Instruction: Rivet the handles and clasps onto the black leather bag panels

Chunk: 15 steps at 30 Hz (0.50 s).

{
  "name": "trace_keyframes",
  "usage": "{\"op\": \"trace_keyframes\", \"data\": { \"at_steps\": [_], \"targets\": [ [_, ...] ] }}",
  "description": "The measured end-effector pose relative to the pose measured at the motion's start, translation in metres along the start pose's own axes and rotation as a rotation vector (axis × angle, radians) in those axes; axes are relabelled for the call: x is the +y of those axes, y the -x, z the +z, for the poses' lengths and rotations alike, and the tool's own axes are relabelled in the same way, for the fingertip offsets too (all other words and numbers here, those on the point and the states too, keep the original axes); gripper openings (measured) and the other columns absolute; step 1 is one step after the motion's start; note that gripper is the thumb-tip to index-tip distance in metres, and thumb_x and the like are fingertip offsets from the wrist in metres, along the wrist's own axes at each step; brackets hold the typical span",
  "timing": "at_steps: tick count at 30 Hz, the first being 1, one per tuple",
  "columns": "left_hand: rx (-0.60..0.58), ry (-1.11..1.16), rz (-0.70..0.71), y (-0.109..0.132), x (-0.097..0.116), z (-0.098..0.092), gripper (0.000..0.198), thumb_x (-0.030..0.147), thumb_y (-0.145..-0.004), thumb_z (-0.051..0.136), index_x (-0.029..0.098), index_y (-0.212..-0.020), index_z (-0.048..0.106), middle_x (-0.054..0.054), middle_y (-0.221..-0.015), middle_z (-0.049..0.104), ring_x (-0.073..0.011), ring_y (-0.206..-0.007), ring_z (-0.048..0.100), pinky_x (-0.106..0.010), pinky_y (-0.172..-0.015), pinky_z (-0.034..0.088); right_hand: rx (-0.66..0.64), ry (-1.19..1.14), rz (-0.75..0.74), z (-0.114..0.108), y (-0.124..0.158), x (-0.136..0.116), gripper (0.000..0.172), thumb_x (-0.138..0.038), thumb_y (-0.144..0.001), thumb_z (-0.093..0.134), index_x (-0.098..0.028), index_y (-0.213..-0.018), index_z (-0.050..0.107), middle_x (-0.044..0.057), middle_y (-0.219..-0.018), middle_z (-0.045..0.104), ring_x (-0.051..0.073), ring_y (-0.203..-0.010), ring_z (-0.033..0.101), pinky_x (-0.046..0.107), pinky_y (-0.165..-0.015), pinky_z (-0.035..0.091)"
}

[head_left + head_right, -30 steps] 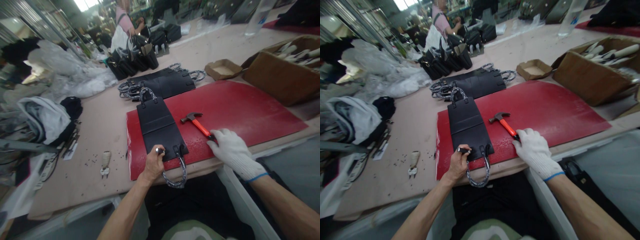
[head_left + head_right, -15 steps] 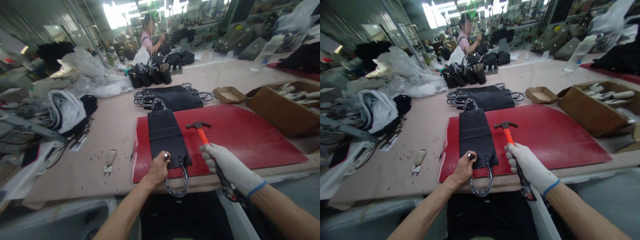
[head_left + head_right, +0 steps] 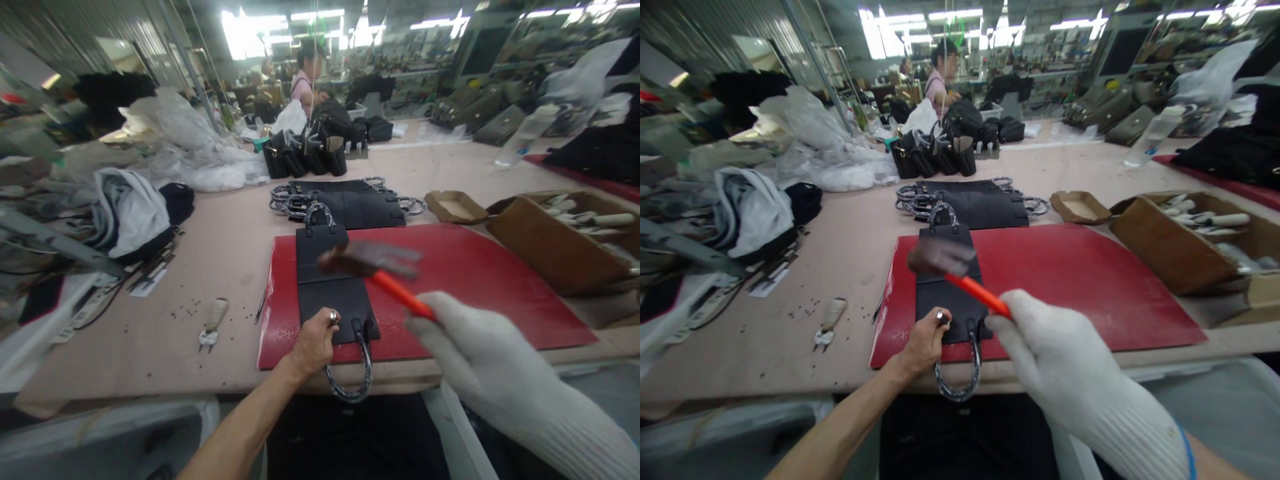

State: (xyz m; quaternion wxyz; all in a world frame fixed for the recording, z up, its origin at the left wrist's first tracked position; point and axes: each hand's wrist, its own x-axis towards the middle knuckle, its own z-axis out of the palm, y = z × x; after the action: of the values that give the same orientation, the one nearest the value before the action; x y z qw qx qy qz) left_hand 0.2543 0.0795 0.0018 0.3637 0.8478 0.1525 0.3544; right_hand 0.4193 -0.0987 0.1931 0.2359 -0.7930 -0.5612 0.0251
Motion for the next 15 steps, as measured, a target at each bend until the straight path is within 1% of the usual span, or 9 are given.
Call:
{"op": "trace_keyframes", "data": {
  "at_steps": [2,3,4,6,7,8,9,12,15],
  "targets": [
    [-0.012,-0.009,0.003,0.0,0.001,-0.001,0.025,0.005,-0.09,0.045,0.021,-0.106,0.056,-0.005,-0.093,0.066,-0.0192,-0.086,0.068,-0.03,-0.078,0.056,0.12,-0.085,0.016,-0.003,0.002,-0.003,0.033,-0.05,-0.102,0.035,-0.028,-0.101,0.059,0.006,-0.071,0.067,0.024,-0.056,0.062,0.034,-0.055,0.042],
    [-0.013,-0.018,0.011,-0.001,0.001,-0.001,0.025,0.005,-0.091,0.045,0.021,-0.107,0.056,-0.005,-0.094,0.066,-0.0195,-0.087,0.068,-0.03,-0.079,0.056,0.112,-0.069,0.017,0.0,0.005,-0.003,0.032,-0.048,-0.102,0.035,-0.027,-0.1,0.059,0.007,-0.071,0.067,0.025,-0.056,0.063,0.035,-0.055,0.041],
    [-0.006,-0.027,0.027,-0.001,0.001,-0.001,0.026,0.005,-0.09,0.045,0.021,-0.108,0.057,-0.006,-0.094,0.067,-0.02,-0.087,0.068,-0.03,-0.078,0.056,0.051,-0.019,0.009,0.004,0.008,-0.001,0.03,-0.046,-0.1,0.036,-0.027,-0.096,0.058,0.008,-0.07,0.067,0.026,-0.056,0.063,0.035,-0.054,0.039],
    [0.013,-0.035,0.056,-0.001,0.001,0.0,0.03,0.005,-0.09,0.045,0.021,-0.111,0.057,-0.007,-0.096,0.068,-0.021,-0.089,0.069,-0.031,-0.078,0.057,-0.162,0.113,0.001,0.016,0.015,0.007,0.027,-0.043,-0.098,0.038,-0.026,-0.086,0.055,0.008,-0.067,0.066,0.028,-0.055,0.062,0.035,-0.053,0.031],
    [0.018,-0.036,0.061,0.0,0.0,0.001,0.03,0.005,-0.089,0.045,0.021,-0.111,0.057,-0.007,-0.096,0.068,-0.0211,-0.089,0.069,-0.031,-0.078,0.056,-0.243,0.146,0.011,0.021,0.016,0.011,0.026,-0.042,-0.098,0.038,-0.026,-0.085,0.054,0.008,-0.068,0.066,0.029,-0.057,0.063,0.035,-0.054,0.029],
    [0.018,-0.034,0.056,0.0,0.0,0.001,0.03,0.005,-0.089,0.046,0.021,-0.111,0.057,-0.006,-0.096,0.068,-0.0207,-0.088,0.069,-0.03,-0.077,0.056,-0.284,0.14,0.032,0.026,0.016,0.014,0.027,-0.041,-0.1,0.037,-0.025,-0.087,0.054,0.007,-0.071,0.067,0.028,-0.061,0.064,0.034,-0.055,0.029],
    [0.013,-0.03,0.04,0.001,0.0,0.002,0.028,0.005,-0.089,0.046,0.021,-0.109,0.057,-0.006,-0.094,0.068,-0.0201,-0.087,0.068,-0.03,-0.077,0.056,-0.294,0.097,0.055,0.03,0.014,0.017,0.027,-0.04,-0.102,0.037,-0.024,-0.089,0.054,0.007,-0.075,0.068,0.027,-0.065,0.065,0.034,-0.057,0.03],
    [-0.004,-0.015,-0.021,0.004,0.0,0.0,0.023,0.007,-0.091,0.047,0.021,-0.106,0.056,-0.003,-0.09,0.065,-0.0179,-0.082,0.066,-0.028,-0.074,0.053,-0.234,-0.09,0.17,0.046,-0.004,0.023,0.026,-0.038,-0.104,0.038,-0.023,-0.088,0.051,0.004,-0.078,0.066,0.022,-0.07,0.063,0.031,-0.062,0.035],
    [-0.006,-0.02,-0.034,0.004,0.001,-0.003,0.02,0.009,-0.093,0.047,0.02,-0.107,0.057,-0.004,-0.091,0.065,-0.0174,-0.081,0.065,-0.028,-0.074,0.053,-0.26,-0.168,0.321,0.074,-0.025,0.033,0.023,-0.035,-0.103,0.049,-0.021,-0.084,0.052,0.002,-0.079,0.065,0.019,-0.073,0.061,0.027,-0.062,0.036]
  ]
}}
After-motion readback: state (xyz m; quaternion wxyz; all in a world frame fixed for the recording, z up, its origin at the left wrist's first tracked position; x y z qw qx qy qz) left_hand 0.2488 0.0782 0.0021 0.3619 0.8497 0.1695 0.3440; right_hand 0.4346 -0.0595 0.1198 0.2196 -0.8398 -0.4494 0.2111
